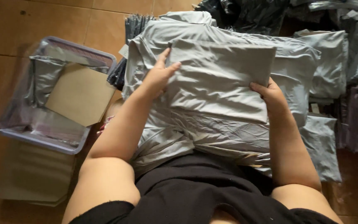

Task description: The person folds light gray t-shirts using a cardboard template to ensure consistent sizing. They place the template on the shirt, fold the sides and bottom over it, then remove the template and stack the folded shirt. This process is repeated for multiple shirts.

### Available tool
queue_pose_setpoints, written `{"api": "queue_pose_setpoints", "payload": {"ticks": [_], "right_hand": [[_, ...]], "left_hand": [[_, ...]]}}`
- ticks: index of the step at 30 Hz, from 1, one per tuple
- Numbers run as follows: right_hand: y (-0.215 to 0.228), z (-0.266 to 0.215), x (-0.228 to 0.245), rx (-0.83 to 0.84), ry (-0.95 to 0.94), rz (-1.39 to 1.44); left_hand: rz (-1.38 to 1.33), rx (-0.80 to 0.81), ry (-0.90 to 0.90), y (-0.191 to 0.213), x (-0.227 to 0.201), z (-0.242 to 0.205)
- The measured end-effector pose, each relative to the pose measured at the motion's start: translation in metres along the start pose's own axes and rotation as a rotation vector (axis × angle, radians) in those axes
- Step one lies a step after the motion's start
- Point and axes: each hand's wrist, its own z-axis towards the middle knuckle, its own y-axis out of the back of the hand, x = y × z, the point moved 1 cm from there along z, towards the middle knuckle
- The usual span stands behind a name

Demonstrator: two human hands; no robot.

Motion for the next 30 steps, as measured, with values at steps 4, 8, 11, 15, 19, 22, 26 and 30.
{"api": "queue_pose_setpoints", "payload": {"ticks": [4, 8, 11, 15, 19, 22, 26, 30], "right_hand": [[-0.006, -0.049, 0.042, -0.120, -0.091, -0.190], [0.009, -0.080, 0.016, -0.211, 0.357, -0.482], [0.010, -0.079, -0.020, -0.097, 0.731, -0.686], [-0.003, -0.091, -0.019, 0.043, 0.681, -0.774], [-0.002, -0.090, -0.021, 0.089, 0.799, -0.899], [0.006, -0.091, -0.005, 0.106, 0.830, -0.815], [-0.006, -0.057, 0.025, -0.095, 0.986, -0.781], [-0.050, -0.016, 0.039, -0.166, 0.868, -0.899]], "left_hand": [[0.318, 0.084, -0.050, -0.034, 0.016, 0.002], [0.372, 0.063, -0.210, -0.047, -0.017, -0.054], [0.564, 0.053, -0.389, -0.047, -0.008, -0.071], [0.628, 0.143, -0.417, -0.020, 0.044, -0.049], [0.889, 0.104, -0.618, -0.014, 0.055, -0.049], [1.295, -0.090, -0.522, -0.036, 0.007, -0.085], [1.474, -0.408, -0.800, -0.078, 0.000, -0.069], [1.331, -0.185, -0.793, -0.122, 0.004, -0.029]]}}
